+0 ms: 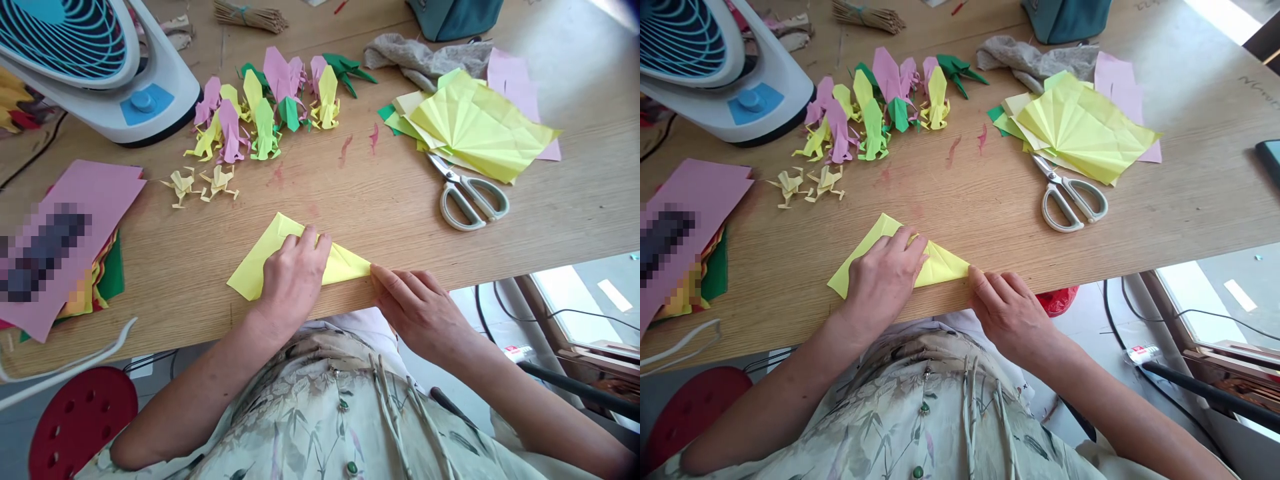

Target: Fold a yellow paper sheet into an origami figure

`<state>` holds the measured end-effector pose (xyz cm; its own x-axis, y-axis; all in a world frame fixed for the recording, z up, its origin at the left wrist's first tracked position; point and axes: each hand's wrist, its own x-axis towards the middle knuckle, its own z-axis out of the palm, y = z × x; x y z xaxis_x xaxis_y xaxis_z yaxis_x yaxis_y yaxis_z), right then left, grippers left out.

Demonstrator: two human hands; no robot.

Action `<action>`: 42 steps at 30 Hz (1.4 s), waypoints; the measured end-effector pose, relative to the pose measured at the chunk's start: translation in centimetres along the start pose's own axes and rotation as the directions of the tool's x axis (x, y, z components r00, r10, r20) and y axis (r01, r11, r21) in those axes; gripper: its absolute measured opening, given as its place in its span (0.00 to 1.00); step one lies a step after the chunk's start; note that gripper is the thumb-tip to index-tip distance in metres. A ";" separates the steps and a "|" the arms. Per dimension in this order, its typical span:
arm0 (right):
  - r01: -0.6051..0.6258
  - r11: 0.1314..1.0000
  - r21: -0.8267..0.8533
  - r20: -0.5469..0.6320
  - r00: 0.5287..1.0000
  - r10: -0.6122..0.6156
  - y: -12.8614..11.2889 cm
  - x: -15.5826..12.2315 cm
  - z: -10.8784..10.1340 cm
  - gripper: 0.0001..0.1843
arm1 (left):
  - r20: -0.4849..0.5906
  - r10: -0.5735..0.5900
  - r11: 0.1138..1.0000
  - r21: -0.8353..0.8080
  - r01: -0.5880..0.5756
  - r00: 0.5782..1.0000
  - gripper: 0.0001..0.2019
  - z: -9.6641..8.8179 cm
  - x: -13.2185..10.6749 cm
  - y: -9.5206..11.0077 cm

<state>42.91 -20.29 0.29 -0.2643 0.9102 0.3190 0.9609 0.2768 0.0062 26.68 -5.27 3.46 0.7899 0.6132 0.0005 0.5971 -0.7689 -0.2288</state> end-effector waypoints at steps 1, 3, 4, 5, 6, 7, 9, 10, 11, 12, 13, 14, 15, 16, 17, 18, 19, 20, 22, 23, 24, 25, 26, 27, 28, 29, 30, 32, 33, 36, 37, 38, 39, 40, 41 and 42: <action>-0.010 1.000 -0.014 0.010 1.000 0.010 0.0 -0.1 -0.1 0.11 | -0.013 0.028 1.000 -0.004 -0.028 1.000 0.10 0.1 -0.1 -0.3; -0.035 0.999 -0.029 0.034 0.999 0.036 0.0 -0.2 -0.1 0.11 | -0.028 0.081 0.997 -0.012 -0.081 0.996 0.11 0.3 -0.5 -0.7; -0.045 0.998 -0.033 0.043 0.998 0.047 0.0 -0.2 -0.2 0.11 | -0.034 0.104 0.994 -0.017 -0.104 0.994 0.11 0.4 -0.7 -1.0; -0.052 0.998 -0.039 0.053 0.997 0.054 -0.1 -0.3 -0.2 0.12 | -0.038 0.120 0.992 -0.024 -0.121 0.992 0.12 0.4 -1.0 -1.1; -0.055 0.998 -0.044 0.060 0.997 0.058 -0.2 -0.3 -0.3 0.13 | -0.039 0.133 0.990 -0.033 -0.134 0.990 0.13 0.4 -1.2 -1.2; -0.057 0.997 -0.049 0.067 0.996 0.060 -0.2 -0.3 -0.3 0.14 | -0.037 0.142 0.989 -0.042 -0.143 0.989 0.14 0.3 -1.4 -1.3; -0.064 0.996 -0.062 0.079 0.995 0.069 -0.4 -0.2 -0.4 0.16 | -0.025 0.150 0.987 -0.056 -0.151 0.988 0.16 0.0 -1.8 -1.2; -0.067 0.995 -0.068 0.084 0.994 0.073 -0.4 -0.1 -0.4 0.17 | -0.011 0.152 0.987 -0.059 -0.152 0.988 0.18 -0.2 -1.9 -1.0; -0.070 0.995 -0.075 0.090 0.993 0.076 -0.4 -0.1 -0.4 0.17 | 0.009 0.154 0.986 -0.060 -0.153 0.988 0.19 -0.4 -1.9 -0.9; -0.071 0.994 -0.082 0.094 0.992 0.078 -0.5 -0.1 -0.5 0.18 | 0.032 0.156 0.986 -0.061 -0.154 0.987 0.21 -0.5 -1.9 -0.7; -0.071 0.993 -0.091 0.100 0.992 0.080 -0.6 0.0 -0.5 0.18 | 0.056 0.159 0.986 -0.063 -0.155 0.986 0.23 -0.7 -1.9 -0.6; -0.072 0.992 -0.101 0.104 0.991 0.083 -0.6 0.0 -0.5 0.19 | 0.082 0.164 0.985 -0.067 -0.159 0.983 0.25 -0.8 -1.8 -0.5; -0.074 0.991 -0.112 0.106 0.991 0.086 -0.7 0.0 -0.5 0.19 | 0.104 0.171 0.984 -0.071 -0.164 0.980 0.28 -0.9 -1.7 -0.4; -0.076 0.989 -0.123 0.105 0.990 0.089 -0.8 0.0 -0.5 0.19 | 0.120 0.179 0.982 -0.076 -0.170 0.977 0.30 -1.0 -1.6 -0.4; -0.078 0.988 -0.133 0.104 0.990 0.092 -0.9 0.0 -0.5 0.19 | 0.128 0.184 0.981 -0.083 -0.174 0.975 0.33 -1.1 -1.5 -0.4; -0.081 0.987 -0.141 0.103 0.990 0.096 -1.0 0.0 -0.6 0.19 | 0.131 0.187 0.980 -0.092 -0.176 0.974 0.34 -1.2 -1.5 -0.5; -0.085 0.986 -0.145 0.105 0.989 0.101 -1.1 0.0 -0.6 0.20 | 0.130 0.188 0.979 -0.104 -0.175 0.974 0.35 -1.2 -1.4 -0.5; -0.088 0.985 -0.148 0.113 0.988 0.106 -1.2 0.1 -0.7 0.20 | 0.127 0.185 0.978 -0.116 -0.170 0.974 0.36 -1.2 -1.4 -0.5; -0.100 0.983 -0.152 0.129 0.984 0.120 -1.4 0.2 -0.8 0.22 | 0.117 0.185 0.976 -0.138 -0.169 0.976 0.36 -1.1 -1.3 -0.6; -0.107 0.982 -0.154 0.134 0.983 0.128 -1.5 0.2 -0.8 0.22 | 0.111 0.199 0.972 -0.149 -0.182 0.974 0.36 -0.9 -1.3 -0.6; -0.116 0.981 -0.157 0.137 0.981 0.138 -1.6 0.3 -0.8 0.22 | 0.105 0.225 0.965 -0.164 -0.206 0.969 0.36 -0.8 -1.3 -0.6; -0.125 0.979 -0.159 0.136 0.980 0.147 -1.7 0.3 -0.8 0.22 | 0.100 0.256 0.955 -0.180 -0.235 0.961 0.36 -0.5 -1.3 -0.5; -0.137 0.978 -0.159 0.134 0.978 0.159 -1.8 0.4 -0.8 0.21 | 0.097 0.287 0.944 -0.198 -0.264 0.953 0.36 -0.3 -1.3 -0.5; -0.148 0.976 -0.158 0.132 0.977 0.169 -1.9 0.4 -0.8 0.21 | 0.095 0.309 0.935 -0.214 -0.284 0.946 0.36 -0.1 -1.3 -0.4; -0.159 0.975 -0.155 0.132 0.975 0.180 -2.0 0.4 -0.7 0.22 | 0.094 0.321 0.929 -0.225 -0.294 0.942 0.37 0.2 -1.3 -0.4; -0.169 0.974 -0.152 0.133 0.973 0.189 -2.1 0.3 -0.7 0.22 | 0.090 0.326 0.926 -0.229 -0.299 0.941 0.37 0.4 -1.4 -0.4; -0.178 0.973 -0.150 0.135 0.971 0.198 -2.2 0.3 -0.7 0.22 | 0.081 0.329 0.925 -0.228 -0.304 0.941 0.38 0.5 -1.4 -0.3; -0.195 0.969 -0.149 0.134 0.967 0.216 -2.4 0.2 -0.6 0.23 | 0.056 0.346 0.920 -0.218 -0.326 0.937 0.38 0.7 -1.6 -0.3; -0.204 0.968 -0.148 0.132 0.966 0.224 -2.5 0.2 -0.5 0.23 | 0.045 0.355 0.917 -0.214 -0.338 0.934 0.39 0.7 -1.7 -0.3; -0.233 0.961 -0.151 0.119 0.961 0.251 -2.9 0.2 -0.4 0.25 | 0.026 0.365 0.910 -0.221 -0.351 0.931 0.39 0.9 -2.0 -0.1; -0.242 0.958 -0.152 0.116 0.959 0.260 -3.0 0.2 -0.4 0.25 | 0.023 0.362 0.910 -0.227 -0.348 0.932 0.39 1.0 -2.1 0.0; -0.248 0.956 -0.154 0.116 0.957 0.267 -3.1 0.2 -0.4 0.26 | 0.020 0.358 0.910 -0.233 -0.344 0.934 0.39 1.1 -2.1 0.1; -0.252 0.955 -0.157 0.119 0.955 0.271 -3.2 0.3 -0.4 0.27 | 0.019 0.355 0.909 -0.239 -0.341 0.935 0.40 1.3 -2.1 0.2; -0.252 0.954 -0.162 0.123 0.954 0.273 -3.3 0.3 -0.4 0.27 | 0.018 0.351 0.910 -0.242 -0.337 0.936 0.41 1.4 -2.1 0.2; -0.248 0.954 -0.168 0.129 0.954 0.271 -3.3 0.4 -0.4 0.28 | 0.020 0.349 0.911 -0.244 -0.334 0.937 0.42 1.4 -2.1 0.3; -0.241 0.955 -0.175 0.137 0.954 0.266 -3.3 0.4 -0.4 0.28 | 0.023 0.350 0.910 -0.246 -0.334 0.937 0.44 1.5 -2.1 0.4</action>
<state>39.66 -20.96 0.73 -0.0078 0.9843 0.1762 0.9955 -0.0091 0.0947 25.07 -6.55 1.91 0.9454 0.3096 -0.1018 0.3141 -0.9489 0.0309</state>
